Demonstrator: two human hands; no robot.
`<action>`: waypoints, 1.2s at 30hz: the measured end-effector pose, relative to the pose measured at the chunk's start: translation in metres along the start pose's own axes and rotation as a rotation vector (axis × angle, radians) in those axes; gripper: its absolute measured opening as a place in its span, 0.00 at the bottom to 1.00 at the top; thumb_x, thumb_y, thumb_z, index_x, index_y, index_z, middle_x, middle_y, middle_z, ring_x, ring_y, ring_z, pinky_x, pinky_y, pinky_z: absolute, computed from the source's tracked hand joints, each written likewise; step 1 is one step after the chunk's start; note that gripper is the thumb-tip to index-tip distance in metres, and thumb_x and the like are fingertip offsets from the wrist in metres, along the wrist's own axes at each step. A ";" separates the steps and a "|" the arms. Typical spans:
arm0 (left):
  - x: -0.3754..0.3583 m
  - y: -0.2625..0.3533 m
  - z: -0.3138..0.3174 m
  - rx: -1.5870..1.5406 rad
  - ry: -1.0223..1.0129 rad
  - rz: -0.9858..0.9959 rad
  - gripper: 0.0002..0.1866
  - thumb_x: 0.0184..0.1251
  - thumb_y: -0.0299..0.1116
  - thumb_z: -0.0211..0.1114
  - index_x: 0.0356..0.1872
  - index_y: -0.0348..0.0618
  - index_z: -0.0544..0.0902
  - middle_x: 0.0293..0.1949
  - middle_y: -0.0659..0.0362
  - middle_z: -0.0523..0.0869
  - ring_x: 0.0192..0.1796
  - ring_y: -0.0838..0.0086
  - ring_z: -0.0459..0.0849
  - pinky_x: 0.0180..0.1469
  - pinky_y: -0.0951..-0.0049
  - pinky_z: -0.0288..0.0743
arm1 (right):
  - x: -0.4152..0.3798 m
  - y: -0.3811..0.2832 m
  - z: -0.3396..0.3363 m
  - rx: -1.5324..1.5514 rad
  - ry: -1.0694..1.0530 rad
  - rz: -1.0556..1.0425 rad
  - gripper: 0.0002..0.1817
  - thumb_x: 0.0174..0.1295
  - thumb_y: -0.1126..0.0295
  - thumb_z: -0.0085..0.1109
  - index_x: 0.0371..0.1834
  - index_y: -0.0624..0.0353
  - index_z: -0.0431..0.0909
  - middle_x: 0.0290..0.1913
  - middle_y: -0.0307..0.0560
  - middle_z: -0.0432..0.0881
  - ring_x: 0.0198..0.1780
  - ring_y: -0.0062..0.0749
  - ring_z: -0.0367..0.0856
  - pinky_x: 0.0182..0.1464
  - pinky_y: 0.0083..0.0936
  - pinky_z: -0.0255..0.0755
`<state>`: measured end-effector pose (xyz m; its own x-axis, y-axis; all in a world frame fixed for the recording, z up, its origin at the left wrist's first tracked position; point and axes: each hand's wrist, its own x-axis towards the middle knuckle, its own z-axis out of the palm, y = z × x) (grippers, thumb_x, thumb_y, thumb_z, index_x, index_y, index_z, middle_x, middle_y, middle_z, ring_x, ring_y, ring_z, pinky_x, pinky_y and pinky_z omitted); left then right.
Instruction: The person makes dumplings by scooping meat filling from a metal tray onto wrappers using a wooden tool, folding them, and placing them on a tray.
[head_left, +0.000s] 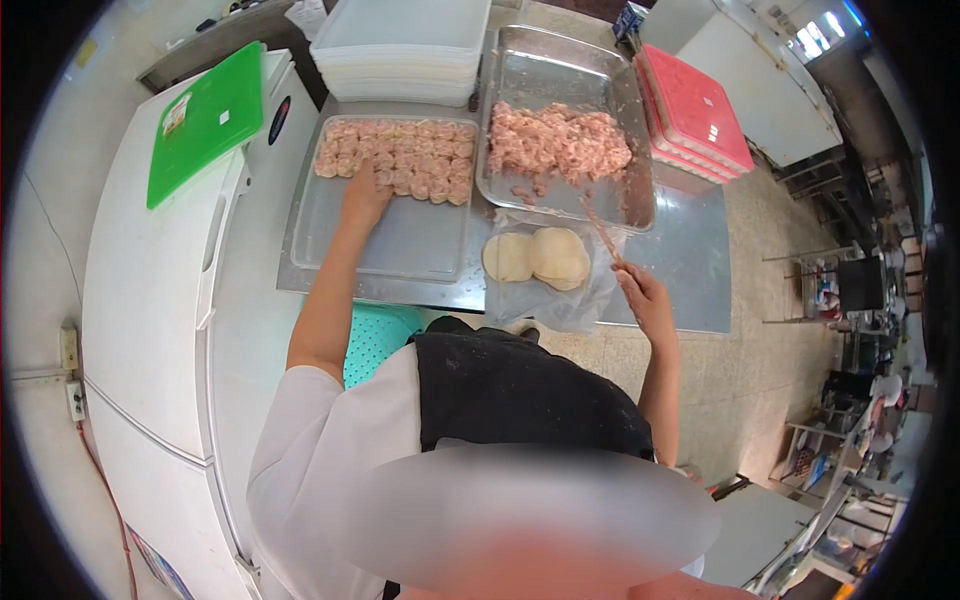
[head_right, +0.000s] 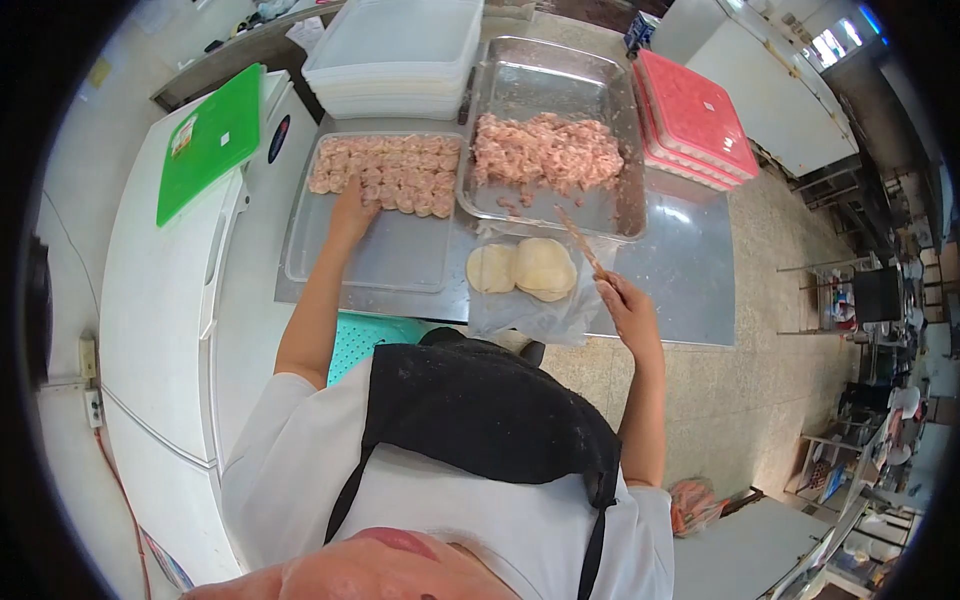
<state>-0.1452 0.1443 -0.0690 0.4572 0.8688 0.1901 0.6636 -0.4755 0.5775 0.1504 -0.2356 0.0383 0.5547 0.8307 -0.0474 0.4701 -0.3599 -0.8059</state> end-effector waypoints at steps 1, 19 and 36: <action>-0.001 0.001 -0.003 0.001 -0.019 0.001 0.37 0.53 0.35 0.70 0.64 0.34 0.65 0.54 0.39 0.77 0.56 0.47 0.77 0.57 0.59 0.71 | 0.008 0.003 -0.002 0.004 0.011 0.007 0.16 0.68 0.64 0.54 0.51 0.64 0.79 0.25 0.39 0.78 0.28 0.25 0.71 0.32 0.27 0.66; -0.103 0.259 0.057 -0.223 -0.346 0.440 0.16 0.53 0.30 0.69 0.45 0.43 0.81 0.41 0.51 0.81 0.47 0.57 0.78 0.52 0.62 0.71 | 0.183 0.037 -0.060 -0.973 0.013 -0.551 0.07 0.50 0.71 0.56 0.22 0.59 0.83 0.26 0.53 0.83 0.30 0.45 0.85 0.30 0.40 0.78; -0.094 0.253 0.065 -0.445 -0.295 0.061 0.11 0.69 0.35 0.57 0.41 0.38 0.82 0.41 0.57 0.84 0.46 0.70 0.81 0.51 0.71 0.72 | 0.160 0.037 -0.094 -0.866 -0.347 -0.921 0.08 0.51 0.70 0.56 0.21 0.58 0.83 0.23 0.52 0.83 0.29 0.44 0.85 0.29 0.36 0.77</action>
<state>0.0182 -0.0672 0.0077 0.6767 0.7352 0.0397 0.3450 -0.3642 0.8650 0.3206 -0.1558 0.0564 -0.3479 0.9356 0.0600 0.9374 0.3481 0.0075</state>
